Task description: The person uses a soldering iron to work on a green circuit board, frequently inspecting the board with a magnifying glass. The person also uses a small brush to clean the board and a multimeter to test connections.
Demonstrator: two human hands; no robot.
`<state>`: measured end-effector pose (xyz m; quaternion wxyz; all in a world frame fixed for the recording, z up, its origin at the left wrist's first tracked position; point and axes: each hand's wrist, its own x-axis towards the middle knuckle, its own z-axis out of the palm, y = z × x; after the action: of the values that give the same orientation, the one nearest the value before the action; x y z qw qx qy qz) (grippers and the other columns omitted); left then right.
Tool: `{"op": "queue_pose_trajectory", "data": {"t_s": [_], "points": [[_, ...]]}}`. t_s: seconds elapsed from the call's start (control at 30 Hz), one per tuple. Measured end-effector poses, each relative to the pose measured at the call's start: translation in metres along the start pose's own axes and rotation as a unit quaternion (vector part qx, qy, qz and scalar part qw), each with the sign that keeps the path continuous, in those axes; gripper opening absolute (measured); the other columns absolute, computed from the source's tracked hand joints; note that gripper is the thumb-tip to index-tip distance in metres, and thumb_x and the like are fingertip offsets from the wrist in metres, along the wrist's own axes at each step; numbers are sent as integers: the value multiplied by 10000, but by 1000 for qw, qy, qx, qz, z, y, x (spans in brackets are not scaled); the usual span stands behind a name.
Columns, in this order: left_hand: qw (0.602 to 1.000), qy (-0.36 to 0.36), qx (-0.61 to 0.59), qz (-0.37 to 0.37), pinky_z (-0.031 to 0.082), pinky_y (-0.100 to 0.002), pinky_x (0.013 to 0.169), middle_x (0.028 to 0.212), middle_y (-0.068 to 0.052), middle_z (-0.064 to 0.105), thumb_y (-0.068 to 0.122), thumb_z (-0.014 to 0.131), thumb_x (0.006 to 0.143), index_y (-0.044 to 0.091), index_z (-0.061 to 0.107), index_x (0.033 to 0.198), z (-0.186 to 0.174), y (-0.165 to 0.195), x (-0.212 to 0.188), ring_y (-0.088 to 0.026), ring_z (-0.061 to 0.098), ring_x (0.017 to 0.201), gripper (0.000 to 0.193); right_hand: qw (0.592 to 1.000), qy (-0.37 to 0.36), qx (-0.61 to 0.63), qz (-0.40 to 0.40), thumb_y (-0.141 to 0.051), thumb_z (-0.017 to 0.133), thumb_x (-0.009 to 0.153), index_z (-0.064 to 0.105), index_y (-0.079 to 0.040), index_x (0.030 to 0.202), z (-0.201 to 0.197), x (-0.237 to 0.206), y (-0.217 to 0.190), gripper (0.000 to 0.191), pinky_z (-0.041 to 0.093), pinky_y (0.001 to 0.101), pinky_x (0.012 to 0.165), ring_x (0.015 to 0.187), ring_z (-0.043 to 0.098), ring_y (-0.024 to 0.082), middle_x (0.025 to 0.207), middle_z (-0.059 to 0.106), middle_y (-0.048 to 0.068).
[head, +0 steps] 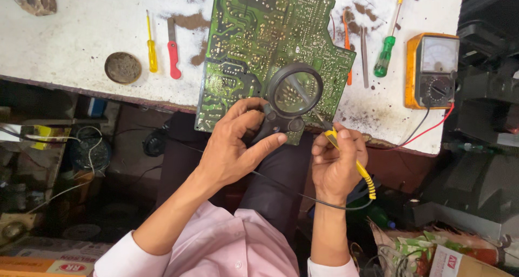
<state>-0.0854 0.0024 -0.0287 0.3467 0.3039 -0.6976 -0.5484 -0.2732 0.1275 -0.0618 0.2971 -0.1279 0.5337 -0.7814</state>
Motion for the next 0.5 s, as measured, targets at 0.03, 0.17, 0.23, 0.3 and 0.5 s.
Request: {"op": "queue_pose_trajectory", "data": {"t_s": [0.03, 0.17, 0.23, 0.3, 0.5], "points": [[1000, 0, 0, -1, 526, -278, 625, 1240, -151, 648, 264, 843, 854, -16, 655, 885, 0, 0, 0, -136, 643, 749, 338, 1000, -2, 3, 0, -182, 656, 1002, 613, 20, 1083, 0, 0, 0, 222, 495, 308, 564, 608, 594, 234, 761, 640, 162], [1000, -3, 8, -11, 515, -285, 608, 1234, -150, 653, 264, 845, 846, -17, 659, 876, 1, 1, 0, -139, 633, 718, 339, 1000, -4, -11, -1, -189, 651, 1002, 616, 16, 1080, -1, 0, -2, 222, 447, 277, 507, 594, 595, 229, 757, 647, 164], [1000, -2, 6, -10, 517, -284, 609, 1237, -151, 649, 264, 843, 846, -17, 661, 880, 1, 0, 0, -138, 632, 720, 337, 1000, -3, -13, 0, -190, 649, 1005, 614, 14, 1078, -1, -1, -2, 219, 449, 276, 506, 596, 597, 228, 758, 647, 164], [1000, 0, 3, -5, 523, -281, 618, 1242, -152, 646, 265, 842, 851, -17, 661, 884, 1, 0, 0, -134, 637, 732, 337, 1000, 1, -28, -3, -197, 645, 1005, 615, 10, 1077, -1, -1, -1, 221, 432, 265, 491, 579, 588, 218, 749, 647, 160], [1000, 0, 6, 0, 530, -276, 630, 1257, -153, 642, 266, 846, 859, -26, 643, 866, 7, 3, -4, -132, 638, 743, 356, 1000, 4, -30, -9, -209, 641, 998, 619, 5, 1081, -4, -5, -6, 231, 436, 266, 498, 580, 595, 211, 753, 658, 153]]}}
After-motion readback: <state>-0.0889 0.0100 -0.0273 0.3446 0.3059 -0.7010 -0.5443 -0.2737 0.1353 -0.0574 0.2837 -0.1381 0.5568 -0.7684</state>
